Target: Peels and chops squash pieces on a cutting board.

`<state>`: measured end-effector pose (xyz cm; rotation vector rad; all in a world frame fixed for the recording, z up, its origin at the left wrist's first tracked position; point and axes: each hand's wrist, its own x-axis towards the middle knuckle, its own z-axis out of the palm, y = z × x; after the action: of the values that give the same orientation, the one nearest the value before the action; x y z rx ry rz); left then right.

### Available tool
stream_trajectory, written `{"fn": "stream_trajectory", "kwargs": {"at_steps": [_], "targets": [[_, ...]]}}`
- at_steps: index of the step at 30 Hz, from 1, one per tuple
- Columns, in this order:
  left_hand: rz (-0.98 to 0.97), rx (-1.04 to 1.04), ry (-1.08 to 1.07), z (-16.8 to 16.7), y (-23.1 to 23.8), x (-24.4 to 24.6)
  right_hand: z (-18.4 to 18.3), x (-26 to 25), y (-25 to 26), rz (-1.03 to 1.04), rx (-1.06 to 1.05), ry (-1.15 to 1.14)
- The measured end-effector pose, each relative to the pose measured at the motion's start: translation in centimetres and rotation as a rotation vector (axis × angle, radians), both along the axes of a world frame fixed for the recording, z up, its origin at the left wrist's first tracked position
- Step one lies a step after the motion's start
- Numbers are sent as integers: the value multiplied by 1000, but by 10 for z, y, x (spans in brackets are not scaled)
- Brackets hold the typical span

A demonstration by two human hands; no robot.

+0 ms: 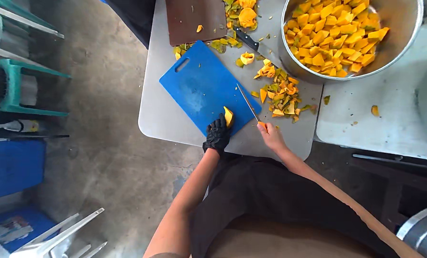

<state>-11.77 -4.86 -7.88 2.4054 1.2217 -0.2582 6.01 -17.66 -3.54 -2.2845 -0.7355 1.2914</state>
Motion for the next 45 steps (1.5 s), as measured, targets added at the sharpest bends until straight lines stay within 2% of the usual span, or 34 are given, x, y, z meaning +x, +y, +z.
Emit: {"fn": "stream_trajectory", "kwargs": {"at_steps": [3, 7, 9, 12, 16, 22, 26, 29, 32, 35, 39, 45], "targets": [[53, -54, 35, 9, 1, 9, 1, -6, -4, 62, 10, 18], [323, -150, 29, 20, -11, 38, 16, -16, 0, 190, 2, -32], [387, -167, 8, 19, -15, 44, 22, -19, 4, 250, -32, -54], [355, -185, -135, 8, -14, 27, 27, -20, 10, 323, -76, -75], [305, -315, -336, -1, -11, -4, 32, -21, 17, 351, -120, -56], [307, -402, -480, 0, -5, -8, 36, -17, 27, 389, -209, -38], [280, -432, -374, -2, -4, -10, 37, -6, 36, 398, -275, 6], [305, -481, -294, 2, -2, -5, 22, 1, 43, 383, -326, 59], [317, -505, -270, 6, 1, 0, -11, 10, 34, 325, -262, 181], [286, -519, -215, 9, 0, 1, -25, 10, 21, 290, -168, 182], [283, -527, -213, 13, 1, 2, -5, 18, 30, 314, -143, 208], [283, -528, -206, 13, 0, 1, 5, 19, 53, 381, -302, 163]]}}
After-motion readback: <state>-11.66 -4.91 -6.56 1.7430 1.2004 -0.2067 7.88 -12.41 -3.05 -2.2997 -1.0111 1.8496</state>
